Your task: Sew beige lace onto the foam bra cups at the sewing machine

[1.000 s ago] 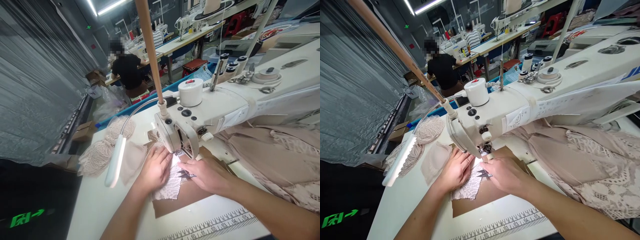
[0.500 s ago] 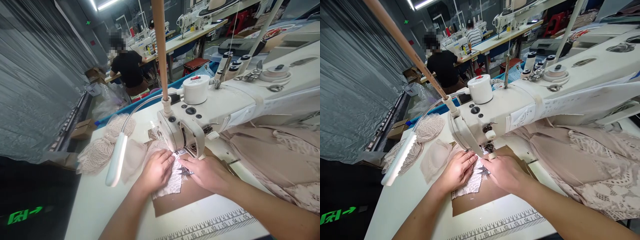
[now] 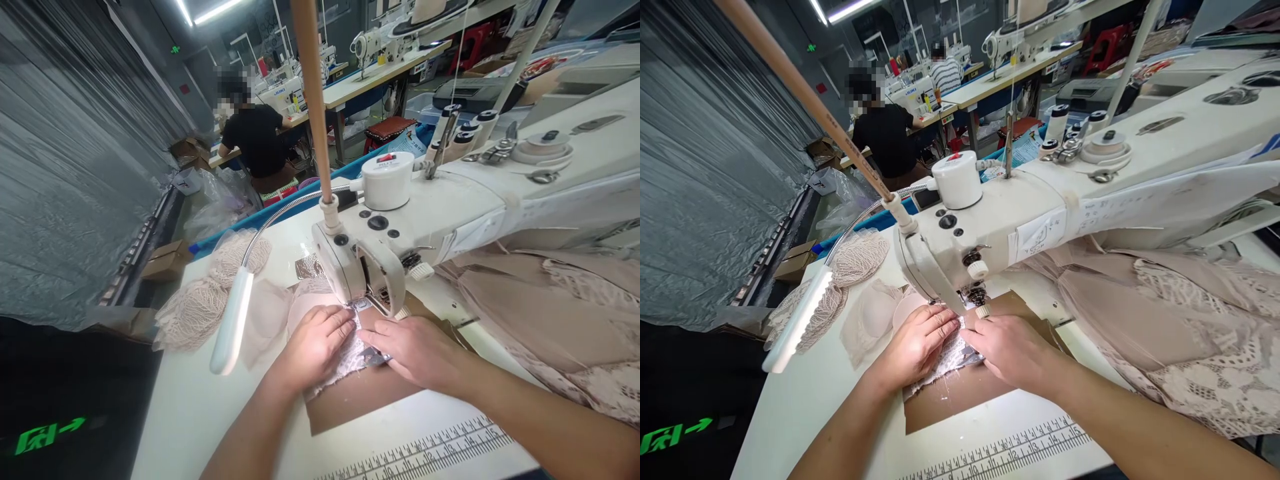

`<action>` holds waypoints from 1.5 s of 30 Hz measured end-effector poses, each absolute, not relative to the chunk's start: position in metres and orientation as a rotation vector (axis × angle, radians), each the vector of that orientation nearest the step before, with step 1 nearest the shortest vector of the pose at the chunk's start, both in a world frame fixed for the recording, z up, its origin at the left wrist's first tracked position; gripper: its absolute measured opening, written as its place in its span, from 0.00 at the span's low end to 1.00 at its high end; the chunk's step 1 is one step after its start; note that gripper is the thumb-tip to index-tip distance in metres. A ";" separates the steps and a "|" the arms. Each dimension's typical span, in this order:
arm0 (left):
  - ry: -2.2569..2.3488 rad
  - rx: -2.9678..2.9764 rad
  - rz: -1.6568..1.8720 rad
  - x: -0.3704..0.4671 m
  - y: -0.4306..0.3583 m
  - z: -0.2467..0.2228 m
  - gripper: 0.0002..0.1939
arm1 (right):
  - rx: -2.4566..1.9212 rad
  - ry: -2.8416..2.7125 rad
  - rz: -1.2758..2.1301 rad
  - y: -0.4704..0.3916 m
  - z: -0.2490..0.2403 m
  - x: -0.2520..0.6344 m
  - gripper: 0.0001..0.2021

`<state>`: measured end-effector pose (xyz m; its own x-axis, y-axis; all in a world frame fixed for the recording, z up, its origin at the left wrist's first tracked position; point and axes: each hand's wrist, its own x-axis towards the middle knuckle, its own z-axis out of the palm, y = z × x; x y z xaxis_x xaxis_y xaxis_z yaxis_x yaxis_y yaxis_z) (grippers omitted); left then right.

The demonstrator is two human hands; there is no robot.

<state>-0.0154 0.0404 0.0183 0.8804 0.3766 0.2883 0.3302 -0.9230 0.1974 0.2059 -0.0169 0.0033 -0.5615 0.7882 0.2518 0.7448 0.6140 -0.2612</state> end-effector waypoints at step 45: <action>1.021 2.770 0.430 -0.013 0.035 0.017 0.23 | -1.471 -2.383 0.271 -0.017 -0.006 0.197 0.21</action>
<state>-0.0134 0.0349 0.0165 0.7259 0.6543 0.2122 0.6088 -0.7547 0.2447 0.1973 -0.0167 -0.0055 -0.4148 0.8930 0.1746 0.8310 0.4499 -0.3271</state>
